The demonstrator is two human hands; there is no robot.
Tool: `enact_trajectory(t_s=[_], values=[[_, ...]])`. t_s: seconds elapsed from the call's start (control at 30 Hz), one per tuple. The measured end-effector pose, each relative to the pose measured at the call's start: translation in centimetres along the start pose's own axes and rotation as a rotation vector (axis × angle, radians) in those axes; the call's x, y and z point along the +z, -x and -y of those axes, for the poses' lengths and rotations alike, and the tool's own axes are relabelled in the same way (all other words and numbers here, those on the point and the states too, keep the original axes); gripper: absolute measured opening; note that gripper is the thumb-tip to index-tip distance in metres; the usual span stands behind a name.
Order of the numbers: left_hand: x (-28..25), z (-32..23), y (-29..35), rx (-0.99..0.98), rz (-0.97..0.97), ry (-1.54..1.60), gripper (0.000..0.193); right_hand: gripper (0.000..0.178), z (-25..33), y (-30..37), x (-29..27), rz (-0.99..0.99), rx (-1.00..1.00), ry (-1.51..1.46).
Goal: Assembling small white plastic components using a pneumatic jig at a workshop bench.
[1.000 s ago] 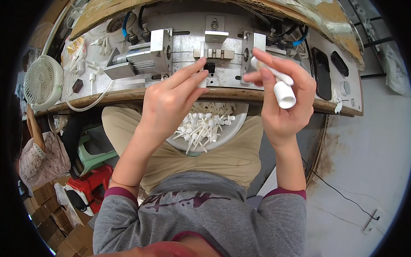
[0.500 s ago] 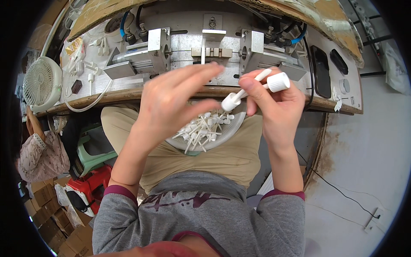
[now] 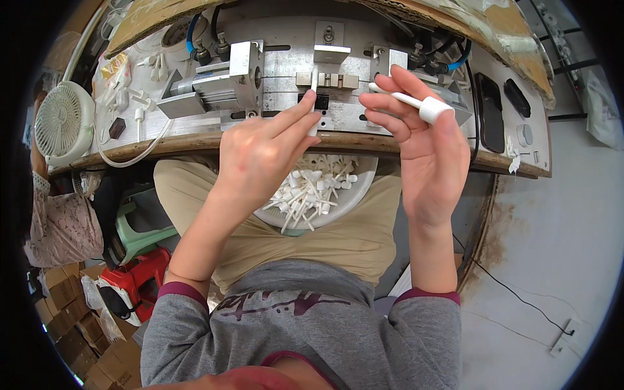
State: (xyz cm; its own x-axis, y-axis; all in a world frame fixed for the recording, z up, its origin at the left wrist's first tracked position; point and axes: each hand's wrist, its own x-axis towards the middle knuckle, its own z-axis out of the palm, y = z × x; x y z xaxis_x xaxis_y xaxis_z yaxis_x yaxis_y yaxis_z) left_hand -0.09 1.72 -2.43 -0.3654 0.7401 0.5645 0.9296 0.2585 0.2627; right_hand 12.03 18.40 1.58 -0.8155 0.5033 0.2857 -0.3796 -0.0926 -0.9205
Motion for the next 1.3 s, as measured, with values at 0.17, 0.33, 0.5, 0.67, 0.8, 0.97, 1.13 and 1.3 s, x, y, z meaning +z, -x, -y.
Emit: enact_trajectory(t_s=[0.17,0.33,0.5,0.67,0.8,0.97,1.13,1.3], values=[[-0.2,0.0,-1.8,0.062,0.057,-0.128,0.024,0.043,0.3,0.4,0.6,-0.022,-0.028,-0.028],[-0.5,-0.5,-2.0,0.058,0.122,-0.184,0.023,0.037,0.9,1.0,0.4,0.036,-0.005,0.188],[-2.8,0.1,-2.5,0.004,0.141,0.109,0.029,0.035,-0.4,0.6,0.4,0.119,-0.501,1.037],[-7.4,3.5,-6.7,0.054,-0.202,0.182,0.023,0.029,-2.1,1.0,1.9,0.233,-0.420,1.210],[-9.5,6.8,-12.0,0.019,-0.364,-0.220,0.023,0.029,-3.6,0.1,2.7,0.343,-0.441,1.394],[-7.0,9.9,-15.0,-0.198,-0.078,-0.269,0.030,0.028,-3.2,-1.3,3.4,0.399,-0.483,1.496],[-8.5,10.1,-14.6,-0.211,0.131,-0.138,0.028,0.017,-3.6,-1.2,3.6,0.389,-0.591,1.517],[-9.0,8.9,-14.3,-0.261,0.133,-0.088,0.028,0.015,-3.6,-0.1,3.1,0.299,-0.631,1.522]])
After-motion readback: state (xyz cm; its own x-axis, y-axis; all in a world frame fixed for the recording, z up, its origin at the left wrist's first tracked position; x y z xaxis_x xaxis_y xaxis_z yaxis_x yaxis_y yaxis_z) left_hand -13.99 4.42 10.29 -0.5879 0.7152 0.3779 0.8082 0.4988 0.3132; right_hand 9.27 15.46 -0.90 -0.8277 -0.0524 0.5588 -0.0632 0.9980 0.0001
